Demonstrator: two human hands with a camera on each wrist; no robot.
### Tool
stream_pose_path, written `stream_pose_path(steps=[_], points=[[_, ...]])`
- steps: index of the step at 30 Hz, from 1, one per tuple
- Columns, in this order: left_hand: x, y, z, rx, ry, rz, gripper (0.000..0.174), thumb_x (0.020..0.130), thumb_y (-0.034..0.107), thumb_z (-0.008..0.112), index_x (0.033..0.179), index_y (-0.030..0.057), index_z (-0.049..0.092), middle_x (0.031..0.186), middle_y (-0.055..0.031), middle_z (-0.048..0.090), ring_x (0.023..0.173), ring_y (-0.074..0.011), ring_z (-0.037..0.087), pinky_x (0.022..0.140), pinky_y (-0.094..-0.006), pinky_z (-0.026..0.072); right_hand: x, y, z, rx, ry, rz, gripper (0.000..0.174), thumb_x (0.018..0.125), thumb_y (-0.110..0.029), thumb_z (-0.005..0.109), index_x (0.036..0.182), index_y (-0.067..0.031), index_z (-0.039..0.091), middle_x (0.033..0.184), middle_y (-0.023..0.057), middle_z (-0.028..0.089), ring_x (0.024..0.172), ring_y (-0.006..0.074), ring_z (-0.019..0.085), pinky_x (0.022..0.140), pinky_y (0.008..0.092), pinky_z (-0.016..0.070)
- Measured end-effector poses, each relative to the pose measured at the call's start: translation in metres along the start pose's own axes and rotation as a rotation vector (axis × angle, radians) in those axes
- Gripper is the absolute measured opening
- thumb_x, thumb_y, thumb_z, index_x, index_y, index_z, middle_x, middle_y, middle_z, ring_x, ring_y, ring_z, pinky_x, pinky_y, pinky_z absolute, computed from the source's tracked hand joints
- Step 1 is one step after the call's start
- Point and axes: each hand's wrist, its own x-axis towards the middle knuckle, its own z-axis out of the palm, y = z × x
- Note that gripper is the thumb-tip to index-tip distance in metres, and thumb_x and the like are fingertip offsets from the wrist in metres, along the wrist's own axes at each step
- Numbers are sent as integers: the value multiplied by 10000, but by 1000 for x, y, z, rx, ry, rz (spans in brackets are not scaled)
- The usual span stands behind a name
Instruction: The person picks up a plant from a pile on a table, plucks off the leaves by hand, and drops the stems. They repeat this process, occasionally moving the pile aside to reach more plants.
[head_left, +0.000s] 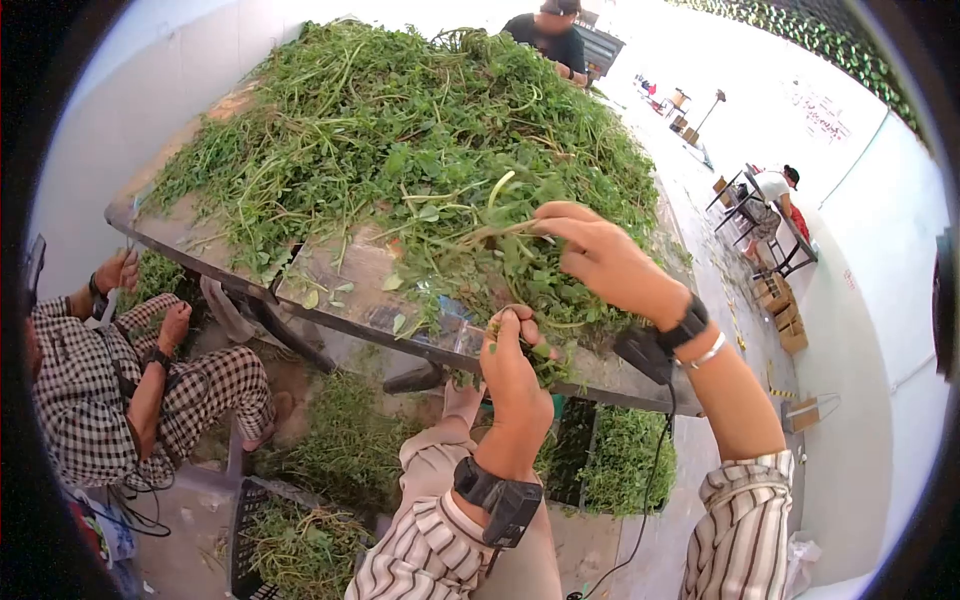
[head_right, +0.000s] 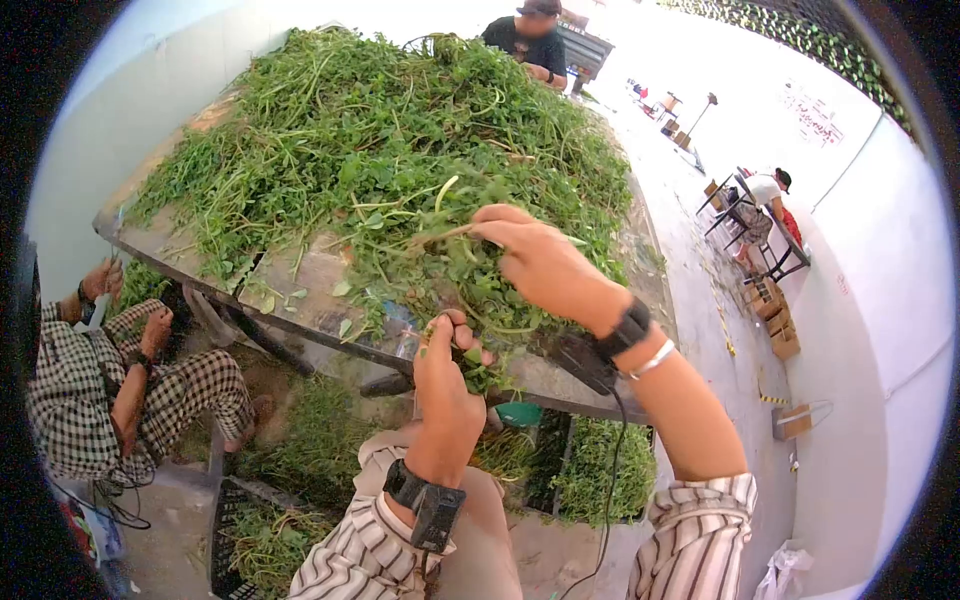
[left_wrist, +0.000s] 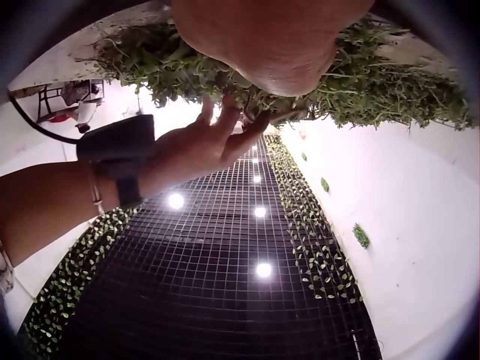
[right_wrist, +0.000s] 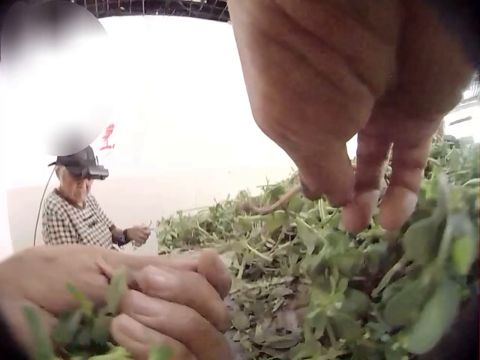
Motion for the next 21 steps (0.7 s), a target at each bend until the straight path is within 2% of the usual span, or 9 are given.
stream_pose_path(steps=[2, 3, 5, 6, 9, 12, 14, 18, 21], points=[[1, 0, -1, -25, -2, -2, 168, 960, 206, 420, 902, 70, 499, 684, 12, 429, 615, -116, 399, 547, -296, 386, -9, -19, -25, 205, 63, 337, 373, 740, 27, 500, 1111, 8, 534, 1132, 111, 532, 851, 187, 593, 752, 297, 480], [1, 0, -2, -32, -9, 0, 165, 958, 202, 426, 904, 66, 504, 679, 11, 438, 610, -115, 404, 542, -296, 388, -13, -22, -32, 200, 58, 335, 373, 740, 27, 500, 1111, 8, 534, 1132, 111, 532, 851, 187, 593, 752, 297, 480], [2, -1, -2, -43, -16, 2, 163, 956, 197, 431, 905, 63, 508, 674, 10, 446, 605, -115, 409, 538, -296, 390, -21, -24, -46, 427, 298, 503, 330, 782, -22, 532, 1112, -3, 525, 1086, 84, 546, 776, 113, 574, 704, 255, 475], [1, -1, -2, -33, -10, -1, 164, 955, 194, 432, 905, 61, 513, 667, 9, 454, 601, -115, 414, 534, -295, 390, -26, -19, -52, 423, 296, 504, 330, 782, -22, 532, 1112, -3, 525, 1086, 84, 546, 776, 113, 574, 704, 255, 475], [1, -4, -1, -28, -7, -20, 168, 954, 190, 432, 903, 57, 521, 659, 7, 463, 596, -115, 424, 528, -294, 392, -32, -2, -59, 547, 526, 546, 248, 830, -61, 554, 1061, 15, 502, 960, 98, 575, 725, 119, 569, 632, 232, 479], [2, -7, -1, -20, -4, -37, 168, 953, 188, 433, 906, 55, 524, 655, 5, 464, 594, -114, 431, 525, -295, 394, -40, 13, -61, 652, 660, 612, 272, 838, -71, 564, 1075, 26, 474, 920, 82, 570, 695, 111, 564, 600, 220, 475], [3, -7, -1, -8, -1, -46, 166, 952, 187, 434, 910, 54, 525, 652, 5, 463, 594, -114, 434, 526, -297, 395, -47, 21, -69, 649, 654, 623, 292, 836, -70, 568, 1087, 29, 457, 873, 64, 566, 650, 97, 550, 581, 220, 471], [2, -10, -3, 3, -22, -67, 164, 952, 187, 433, 918, 57, 526, 659, 7, 465, 597, -115, 438, 534, -305, 399, -74, 45, -86, 679, 622, 743, 257, 846, -100, 578, 1069, 22, 542, 823, 40, 581, 625, 73, 539, 555, 207, 464], [1, -11, -2, -9, -52, -70, 161, 951, 185, 433, 920, 58, 526, 662, 10, 465, 596, -115, 436, 540, -305, 401, -86, 46, -105, 525, 723, 785, 234, 847, -160, 603, 1030, -16, 627, 885, 24, 619, 703, 71, 554, 555, 195, 456]])
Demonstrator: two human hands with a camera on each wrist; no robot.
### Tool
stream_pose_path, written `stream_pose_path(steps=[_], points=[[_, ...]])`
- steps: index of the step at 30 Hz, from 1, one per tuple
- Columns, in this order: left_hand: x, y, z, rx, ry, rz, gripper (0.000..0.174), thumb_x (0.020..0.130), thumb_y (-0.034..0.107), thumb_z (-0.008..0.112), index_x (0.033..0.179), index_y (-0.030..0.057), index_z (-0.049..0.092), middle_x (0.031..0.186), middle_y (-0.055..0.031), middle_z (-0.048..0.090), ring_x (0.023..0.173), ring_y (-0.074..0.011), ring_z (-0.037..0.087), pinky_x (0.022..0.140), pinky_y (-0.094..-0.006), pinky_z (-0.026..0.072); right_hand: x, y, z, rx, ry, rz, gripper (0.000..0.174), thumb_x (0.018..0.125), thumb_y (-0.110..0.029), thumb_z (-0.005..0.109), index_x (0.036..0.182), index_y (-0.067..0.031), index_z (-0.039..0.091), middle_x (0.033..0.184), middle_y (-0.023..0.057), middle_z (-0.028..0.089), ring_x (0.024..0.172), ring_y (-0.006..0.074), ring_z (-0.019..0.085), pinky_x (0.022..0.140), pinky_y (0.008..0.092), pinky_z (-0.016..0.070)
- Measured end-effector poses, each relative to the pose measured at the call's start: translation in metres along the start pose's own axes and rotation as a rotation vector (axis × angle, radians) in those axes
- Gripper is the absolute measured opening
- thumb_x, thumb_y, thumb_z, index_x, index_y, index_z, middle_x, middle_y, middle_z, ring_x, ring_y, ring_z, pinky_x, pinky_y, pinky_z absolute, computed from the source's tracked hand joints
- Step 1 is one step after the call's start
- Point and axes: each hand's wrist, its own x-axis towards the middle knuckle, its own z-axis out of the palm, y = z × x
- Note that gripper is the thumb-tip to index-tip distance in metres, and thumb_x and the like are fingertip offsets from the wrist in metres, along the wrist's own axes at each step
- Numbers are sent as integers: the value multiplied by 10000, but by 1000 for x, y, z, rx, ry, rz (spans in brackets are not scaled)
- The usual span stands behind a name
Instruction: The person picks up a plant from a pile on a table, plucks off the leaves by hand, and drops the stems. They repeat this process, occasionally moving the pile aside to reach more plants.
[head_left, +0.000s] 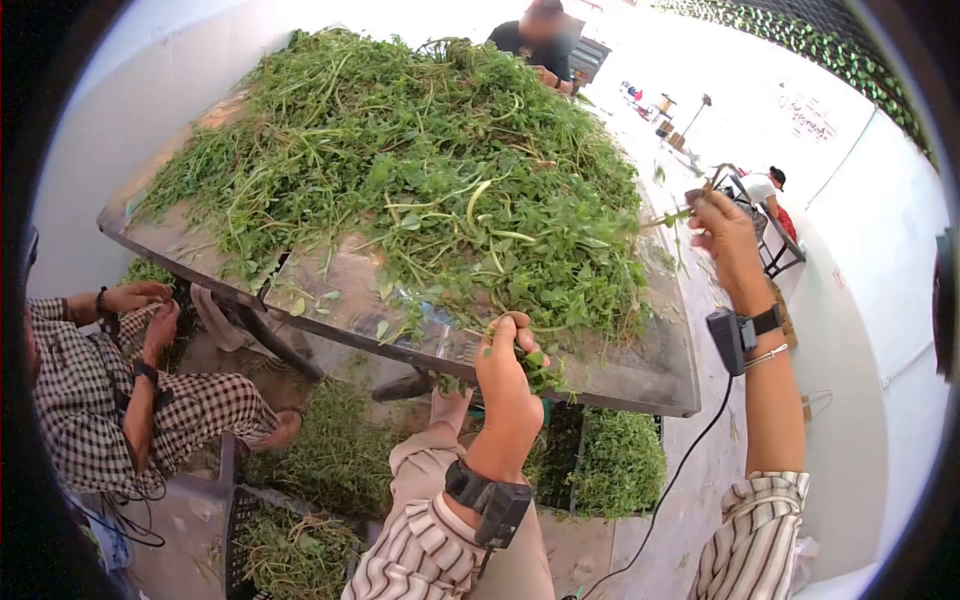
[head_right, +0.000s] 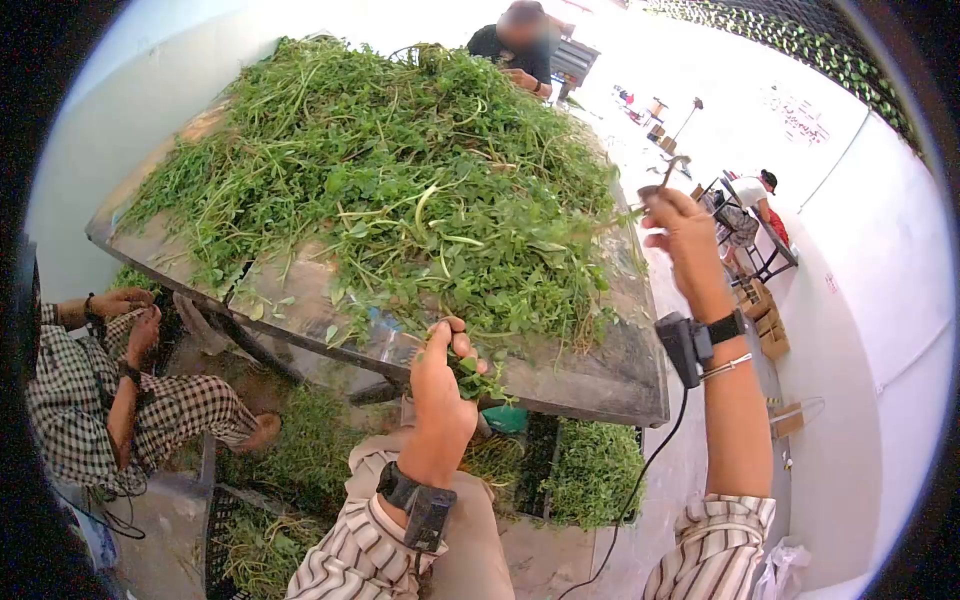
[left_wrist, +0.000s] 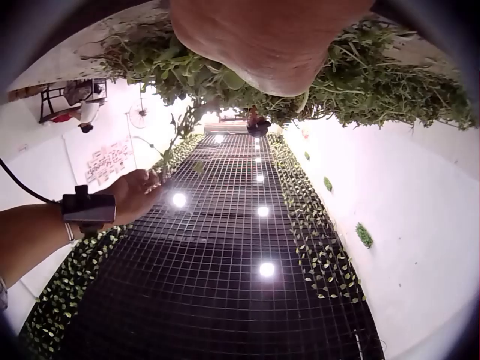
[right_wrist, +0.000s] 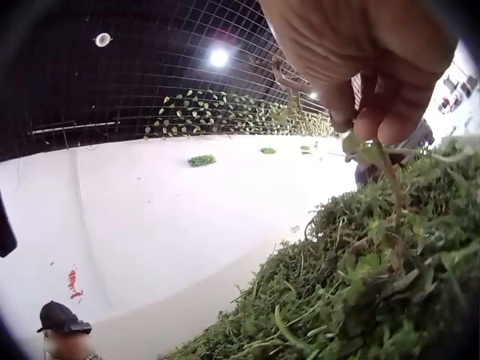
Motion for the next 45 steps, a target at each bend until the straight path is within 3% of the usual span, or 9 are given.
stream_pose_path(steps=[7, 9, 17, 21, 25, 29, 32, 33, 45], points=[[-3, -2, 2, 0, -16, -21, 149, 944, 173, 437, 913, 58, 526, 666, 13, 466, 595, -109, 433, 549, -293, 397, 14, -29, -51, 210, 242, -178, 275, 852, -208, 614, 1050, -16, 622, 790, -9, 571, 690, 64, 490, 573, 201, 405], [-4, -3, 3, 2, -18, -27, 147, 942, 174, 442, 911, 58, 527, 667, 14, 466, 595, -109, 434, 550, -294, 398, 1, -18, -38, -112, 80, -37, 274, 857, -210, 608, 1043, -9, 619, 804, -2, 584, 686, 62, 497, 580, 197, 410], [-4, -1, 4, -23, -29, -83, 133, 918, 186, 496, 925, 62, 544, 654, 23, 452, 594, -99, 430, 538, -279, 386, 5, -36, -45, 343, 321, -150, 184, 879, -164, 553, 915, 12, 592, 772, 30, 574, 639, 78, 504, 621, 190, 434], [-8, 2, 9, -27, -110, -70, 121, 872, 161, 573, 948, 70, 552, 621, 35, 427, 556, -82, 411, 506, -252, 353, -19, -20, -19, -100, 17, 42, 182, 884, -183, 543, 934, -20, 606, 754, 26, 591, 704, 89, 556, 683, 219, 468], [-11, 2, 11, 8, -93, -84, 155, 824, 86, 621, 965, 77, 558, 590, 47, 402, 503, -70, 383, 487, -246, 342, -6, -22, -49, 209, -81, -100, 194, 898, -156, 520, 985, 6, 583, 870, 64, 626, 777, 104, 584, 700, 201, 480], [-10, 2, 11, 25, -103, -98, 183, 807, 57, 628, 976, 73, 561, 586, 50, 397, 492, -69, 379, 481, -242, 337, -2, -45, -67, 584, 413, -209, 174, 917, -166, 495, 951, -5, 553, 904, 77, 616, 863, 158, 600, 859, 266, 483], [-11, 2, 11, 52, -105, -101, 186, 802, 50, 627, 977, 68, 566, 582, 51, 395, 493, -69, 383, 475, -240, 334, -8, -1, -66, 111, -34, -119, 207, 913, -159, 501, 1027, 11, 536, 952, 134, 619, 896, 198, 627, 764, 261, 520], [-11, 0, 10, 62, -102, -102, 181, 803, 52, 626, 973, 67, 570, 584, 49, 398, 496, -68, 383, 476, -241, 334, -26, -12, -43, 85, -50, 78, 194, 924, -154, 484, 1015, 11, 532, 953, 136, 620, 851, 195, 639, 736, 258, 528], [-10, -4, 11, 99, -79, -119, 129, 830, 72, 596, 957, 64, 577, 565, 52, 392, 480, -66, 356, 472, -241, 331, -30, -7, -59, 692, 155, -34, 171, 951, -110, 428, 1039, 11, 511, 1055, 164, 604, 971, 214, 614, 833, 275, 524]])
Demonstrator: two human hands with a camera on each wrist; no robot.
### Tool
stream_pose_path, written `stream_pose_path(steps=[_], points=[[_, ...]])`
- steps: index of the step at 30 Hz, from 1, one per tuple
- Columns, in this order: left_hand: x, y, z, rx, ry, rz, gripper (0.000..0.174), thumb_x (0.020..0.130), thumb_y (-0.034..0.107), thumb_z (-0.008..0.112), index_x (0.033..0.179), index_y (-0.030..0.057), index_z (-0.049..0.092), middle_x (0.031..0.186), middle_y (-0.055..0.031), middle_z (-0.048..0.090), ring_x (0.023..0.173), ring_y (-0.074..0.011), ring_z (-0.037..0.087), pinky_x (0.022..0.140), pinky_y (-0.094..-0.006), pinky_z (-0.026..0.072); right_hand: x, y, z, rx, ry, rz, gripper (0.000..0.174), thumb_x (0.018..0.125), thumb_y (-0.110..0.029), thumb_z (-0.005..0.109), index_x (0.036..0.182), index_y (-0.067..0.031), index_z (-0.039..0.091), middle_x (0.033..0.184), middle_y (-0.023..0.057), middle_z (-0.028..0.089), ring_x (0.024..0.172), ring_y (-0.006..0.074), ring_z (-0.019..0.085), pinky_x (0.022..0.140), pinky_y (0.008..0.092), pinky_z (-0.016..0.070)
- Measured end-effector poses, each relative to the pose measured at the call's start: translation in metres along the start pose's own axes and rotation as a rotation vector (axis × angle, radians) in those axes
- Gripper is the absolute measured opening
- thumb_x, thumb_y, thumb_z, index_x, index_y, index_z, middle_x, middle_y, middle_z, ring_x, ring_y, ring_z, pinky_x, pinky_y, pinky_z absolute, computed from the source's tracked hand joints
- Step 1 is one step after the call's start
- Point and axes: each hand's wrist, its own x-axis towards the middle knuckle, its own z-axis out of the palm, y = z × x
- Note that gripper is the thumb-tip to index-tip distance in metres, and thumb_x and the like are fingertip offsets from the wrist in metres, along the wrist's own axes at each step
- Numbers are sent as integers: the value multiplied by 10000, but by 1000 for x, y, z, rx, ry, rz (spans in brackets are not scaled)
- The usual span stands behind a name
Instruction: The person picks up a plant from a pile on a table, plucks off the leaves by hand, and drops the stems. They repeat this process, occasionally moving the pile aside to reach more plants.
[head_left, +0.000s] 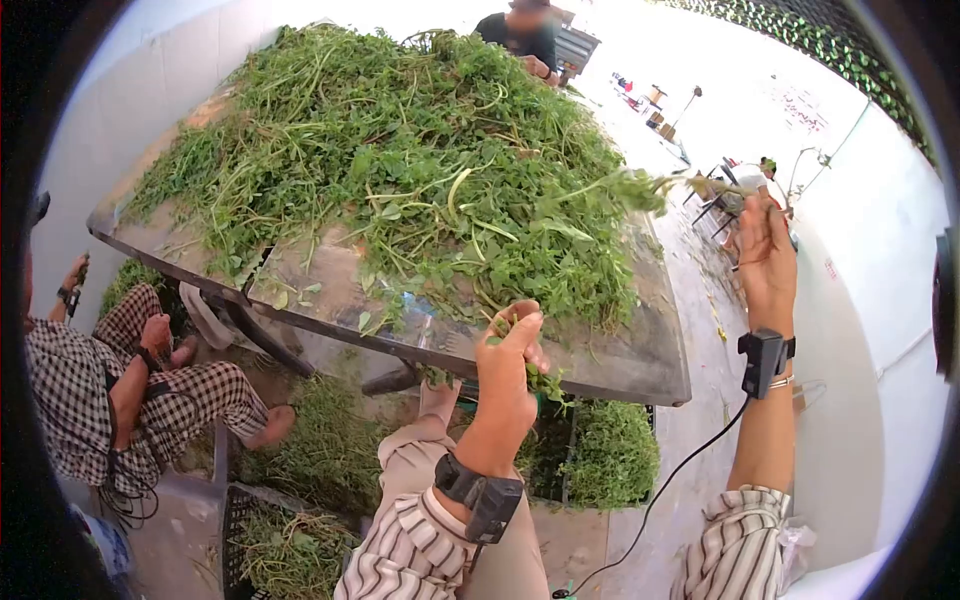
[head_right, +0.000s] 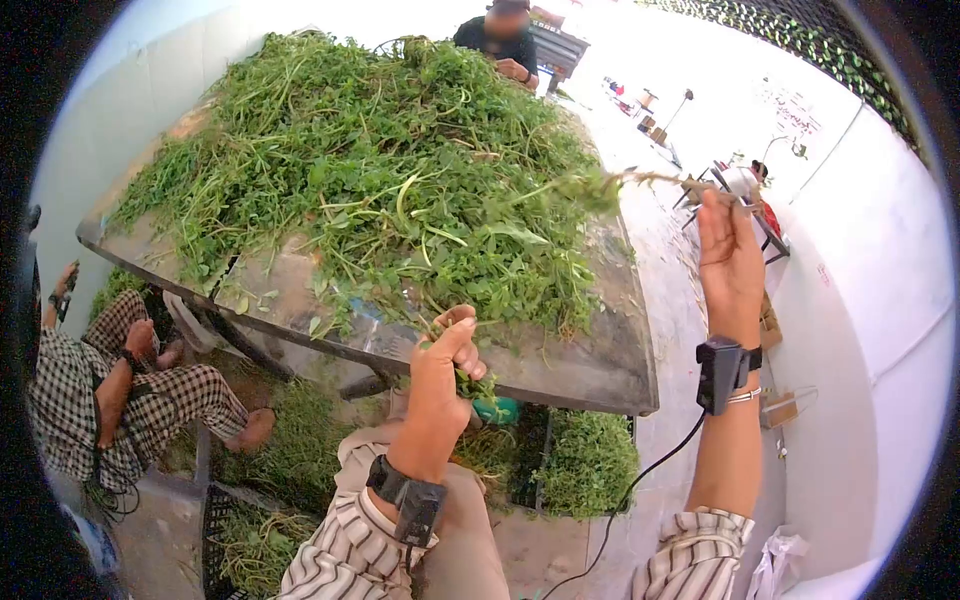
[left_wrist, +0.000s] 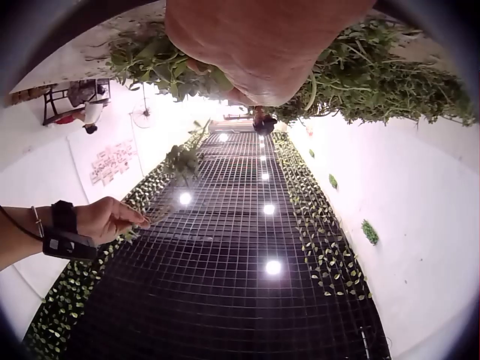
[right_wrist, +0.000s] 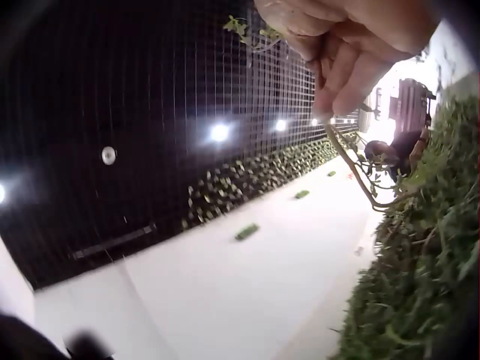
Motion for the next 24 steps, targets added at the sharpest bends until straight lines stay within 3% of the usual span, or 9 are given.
stream_pose_path(steps=[2, 3, 4, 7, 10, 24], points=[[-2, -2, 0, 5, -18, -14, 126, 836, 75, 589, 961, 63, 577, 564, 52, 392, 481, -65, 355, 471, -242, 330, 6, 6, -23, 84, -29, -24, 171, 944, -131, 446, 1021, 6, 515, 1062, 162, 602, 982, 221, 609, 824, 284, 524], [-2, -1, 1, 19, -12, -16, 125, 841, 79, 583, 965, 63, 576, 564, 52, 391, 483, -65, 355, 475, -244, 331, 0, 26, -28, -220, -112, 2, 177, 936, -153, 460, 1008, 0, 514, 1071, 161, 601, 959, 213, 619, 810, 294, 528], [-2, -1, 2, 31, -6, -18, 124, 846, 83, 578, 969, 64, 575, 564, 52, 390, 485, -64, 355, 478, -245, 333, -12, 36, -21, -431, -225, 153, 181, 933, -158, 455, 1001, 0, 510, 1071, 178, 599, 929, 208, 630, 791, 291, 534], [0, 0, -2, 50, -10, -17, 124, 851, 87, 574, 973, 66, 575, 566, 53, 391, 490, -64, 353, 484, -246, 333, -23, 28, -4, -377, -156, 235, 182, 941, -154, 434, 999, 4, 504, 1070, 197, 595, 907, 207, 638, 785, 279, 536], [-1, 1, -4, 40, -26, -24, 124, 853, 89, 571, 974, 65, 577, 566, 55, 386, 494, -65, 350, 489, -250, 330, -14, 19, -3, -223, -96, 80, 180, 952, -138, 401, 990, 9, 497, 1069, 218, 590, 928, 213, 633, 788, 275, 540], [0, 0, -3, 29, -57, -17, 130, 852, 86, 569, 978, 53, 572, 561, 48, 376, 469, -64, 353, 450, -238, 326, -51, 9, 27, -78, -131, 71, 142, 955, -115, 388, 988, -10, 478, 1057, 228, 593, 935, 235, 633, 801, 295, 546]])
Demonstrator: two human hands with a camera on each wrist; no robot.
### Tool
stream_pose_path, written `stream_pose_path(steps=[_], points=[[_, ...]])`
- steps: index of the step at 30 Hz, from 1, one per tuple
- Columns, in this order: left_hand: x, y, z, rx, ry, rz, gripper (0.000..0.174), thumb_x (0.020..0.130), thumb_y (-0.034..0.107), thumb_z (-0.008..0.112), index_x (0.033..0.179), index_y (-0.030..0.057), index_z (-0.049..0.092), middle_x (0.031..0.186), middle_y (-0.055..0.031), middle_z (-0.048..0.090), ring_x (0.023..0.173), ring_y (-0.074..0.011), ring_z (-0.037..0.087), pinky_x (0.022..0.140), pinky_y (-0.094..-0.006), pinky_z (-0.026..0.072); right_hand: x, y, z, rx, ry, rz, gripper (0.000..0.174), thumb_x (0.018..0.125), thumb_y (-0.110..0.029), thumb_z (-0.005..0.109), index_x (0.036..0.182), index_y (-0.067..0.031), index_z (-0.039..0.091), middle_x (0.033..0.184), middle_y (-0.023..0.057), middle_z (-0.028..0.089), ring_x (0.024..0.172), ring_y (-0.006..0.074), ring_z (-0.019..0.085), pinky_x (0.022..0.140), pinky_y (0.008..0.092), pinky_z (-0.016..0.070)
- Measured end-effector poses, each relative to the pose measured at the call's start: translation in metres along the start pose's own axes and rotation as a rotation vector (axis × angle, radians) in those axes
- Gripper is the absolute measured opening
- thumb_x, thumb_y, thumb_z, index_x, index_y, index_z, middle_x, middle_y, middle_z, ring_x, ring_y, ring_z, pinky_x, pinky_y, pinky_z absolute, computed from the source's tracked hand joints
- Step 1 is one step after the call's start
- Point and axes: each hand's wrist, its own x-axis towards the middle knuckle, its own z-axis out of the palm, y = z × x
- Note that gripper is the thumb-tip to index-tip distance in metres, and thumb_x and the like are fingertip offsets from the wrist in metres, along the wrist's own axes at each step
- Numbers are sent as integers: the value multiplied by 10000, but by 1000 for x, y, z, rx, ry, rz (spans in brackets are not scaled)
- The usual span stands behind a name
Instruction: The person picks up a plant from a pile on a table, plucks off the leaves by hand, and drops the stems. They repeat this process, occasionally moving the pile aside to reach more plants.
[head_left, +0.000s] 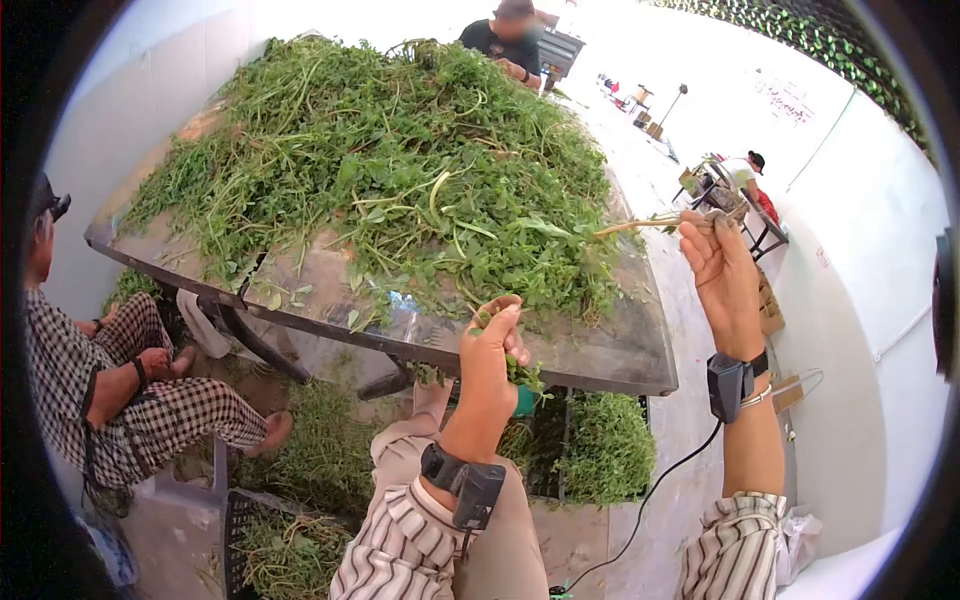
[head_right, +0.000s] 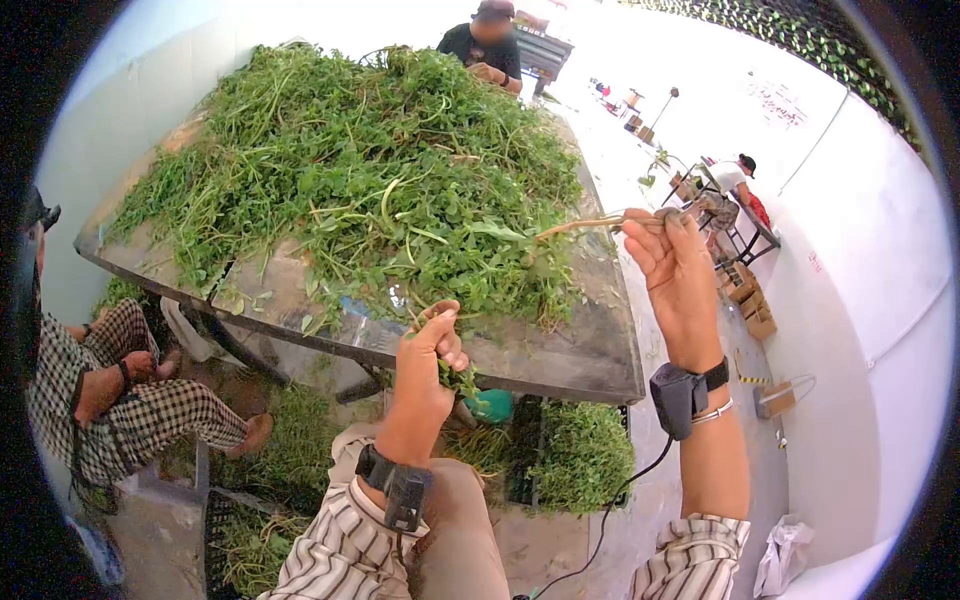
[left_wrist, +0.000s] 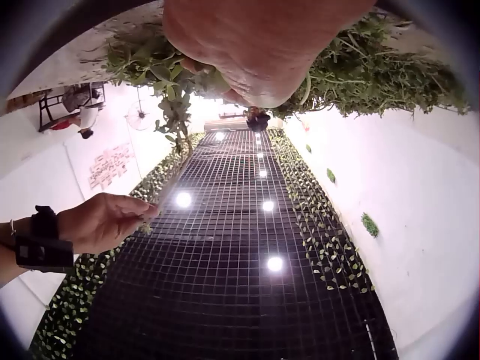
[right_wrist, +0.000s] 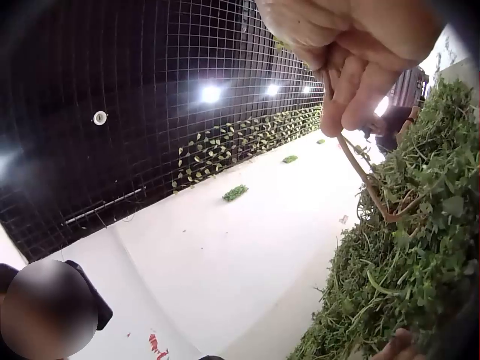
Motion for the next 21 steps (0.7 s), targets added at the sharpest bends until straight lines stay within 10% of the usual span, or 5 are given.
stream_pose_path(steps=[12, 14, 21], points=[[-2, -14, 9, 705, -111, 523, 339, 810, 97, 656, 1141, 52, 597, 832, 35, 542, 601, -11, 416, 516, -177, 353, -27, 23, 73, -299, -282, 123, 193, 951, -203, 443, 991, -18, 480, 915, 172, 634, 773, 193, 659, 673, 258, 542], [-2, -13, 12, 799, -77, 670, 274, 820, 93, 648, 1081, 17, 613, 925, 14, 550, 798, -93, 490, 714, -240, 400, -26, 24, 82, -281, -332, 177, 206, 953, -207, 440, 1001, -11, 481, 899, 161, 634, 758, 193, 657, 668, 264, 541], [14, -7, 0, 551, 146, 463, 277, 851, 245, 653, 994, 8, 635, 790, 29, 521, 673, -75, 454, 605, -230, 381, -22, 40, 88, -140, -384, 226, 270, 947, -225, 464, 1065, 17, 483, 953, 157, 619, 827, 169, 634, 674, 277, 537]])
